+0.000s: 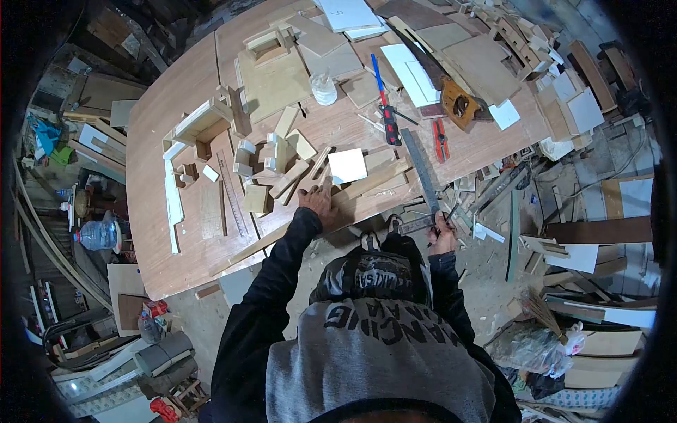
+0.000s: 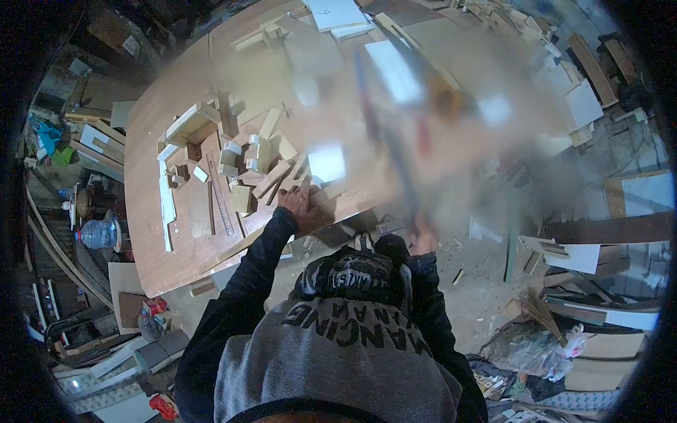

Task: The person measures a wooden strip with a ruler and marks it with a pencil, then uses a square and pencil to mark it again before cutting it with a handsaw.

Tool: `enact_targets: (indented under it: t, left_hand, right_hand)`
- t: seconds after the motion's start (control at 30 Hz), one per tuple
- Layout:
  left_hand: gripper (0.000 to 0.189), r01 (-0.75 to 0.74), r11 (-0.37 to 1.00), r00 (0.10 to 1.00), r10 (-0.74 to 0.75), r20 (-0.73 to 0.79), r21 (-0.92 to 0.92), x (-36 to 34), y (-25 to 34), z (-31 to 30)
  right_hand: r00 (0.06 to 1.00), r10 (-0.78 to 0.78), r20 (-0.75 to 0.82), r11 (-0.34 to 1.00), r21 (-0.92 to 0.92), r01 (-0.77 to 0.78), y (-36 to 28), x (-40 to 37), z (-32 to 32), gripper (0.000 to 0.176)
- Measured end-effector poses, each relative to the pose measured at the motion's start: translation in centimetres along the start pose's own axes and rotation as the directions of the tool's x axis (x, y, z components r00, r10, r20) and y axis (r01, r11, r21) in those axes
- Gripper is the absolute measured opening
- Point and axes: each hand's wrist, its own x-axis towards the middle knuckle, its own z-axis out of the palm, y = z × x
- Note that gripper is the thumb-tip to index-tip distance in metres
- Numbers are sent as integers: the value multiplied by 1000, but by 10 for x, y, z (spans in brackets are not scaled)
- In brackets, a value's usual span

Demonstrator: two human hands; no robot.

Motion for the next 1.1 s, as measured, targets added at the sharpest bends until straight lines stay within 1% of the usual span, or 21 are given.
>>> enact_targets:
  t: [0.1, 0.17, 0.2, 0.27, 0.3, 0.37, 0.4, 0.47, 0.5, 0.53, 0.6, 0.7, 0.73, 0.8, 0.83, 0.9, 0.93, 0.97, 1.0, 1.03, 1.1]
  left_hand:
    - [95, -51, 996, 999, 49, -20, -78, 2, -1, 4]
    - [96, 3, 900, 999, 19, 46, -436, -9, 1, -8]
    - [96, 4, 900, 999, 18, 47, -436, -10, 0, -3]
    - [92, -175, 880, 984, 167, -56, -441, -6, -3, 14]
    - [92, -177, 880, 984, 170, -56, -441, -2, -6, 18]
    - [74, -309, 877, 930, 199, -308, -368, 3, -13, 28]
    - [74, -307, 877, 932, 197, -305, -369, 6, -15, 26]
    - [56, -215, 974, 954, 195, -227, -68, 13, -19, 20]
    - [48, -317, 940, 915, 269, -300, -124, 5, -13, 4]
    - [48, -320, 939, 914, 272, -300, -123, 4, -10, 1]
    - [52, -421, 907, 850, 390, -354, -13, 4, -5, -1]
    - [54, -449, 893, 830, 431, -354, 37, 22, -2, 24]
    - [54, -452, 891, 828, 434, -356, 36, 25, 1, 28]
    - [57, -328, 941, 897, 283, -339, -84, 27, 10, 36]
    - [57, -331, 940, 897, 285, -339, -84, 17, 18, 18]
    - [59, -124, 983, 973, 94, -213, -133, -3, 33, -16]
    - [59, -129, 983, 972, 99, -213, -131, -4, 36, -17]
    - [59, -157, 981, 946, 116, -302, -116, -6, 39, -16]
    - [60, -183, 978, 911, 132, -390, -97, -6, 42, -16]
    - [60, -186, 978, 911, 136, -390, -94, -4, 49, -18]
    - [56, -251, 952, 862, 137, -489, -175, 6, 67, -21]
  right_hand:
    - [999, -13, -51, 1000, -15, 12, 2, 0, -1, 17]
    - [995, -4, -97, 1000, -16, 2, 1, -1, 0, 17]
    - [995, -3, -97, 1000, -16, 1, 3, 1, -2, 17]
    - [996, -8, -89, 1000, -4, 8, 7, 5, -8, 17]
    - [996, -10, -91, 1000, -4, 10, 6, 5, -7, 17]
    - [996, -35, -83, 999, -38, 32, 5, 3, -6, 17]
    - [996, -32, -84, 999, -39, 29, 6, 1, -5, 17]
    - [996, -25, -86, 1000, 8, 26, 5, 1, -3, 16]
    - [996, -27, -86, 1000, 8, 28, 6, 3, -5, 16]
    - [999, -22, -43, 1000, 13, 23, 8, 6, -8, 16]
    - [1000, -20, -5, 1000, 19, 21, 12, 9, -12, 16]
    - [999, -36, -12, 999, -4, 36, 9, 6, -10, 15]
    - [999, -42, -22, 999, -31, 41, 7, 3, -6, 15]
    - [998, -49, -33, 997, -59, 47, 2, -4, 2, 15]
    - [999, -30, -31, 998, -54, 28, 0, -6, 5, 16]
    - [999, -13, -34, 999, -47, 11, 0, -7, 4, 17]
    - [1000, 6, 8, 999, -50, -6, 4, -5, 2, 17]
    - [998, 28, 51, 998, -56, -25, 7, -4, 0, 17]
    - [998, 27, 48, 998, -53, -24, 9, -4, 1, 17]
    - [999, 27, 29, 998, -52, -26, 12, -3, 4, 18]
    - [999, 40, 14, 995, -87, -39, 19, 4, 10, 17]
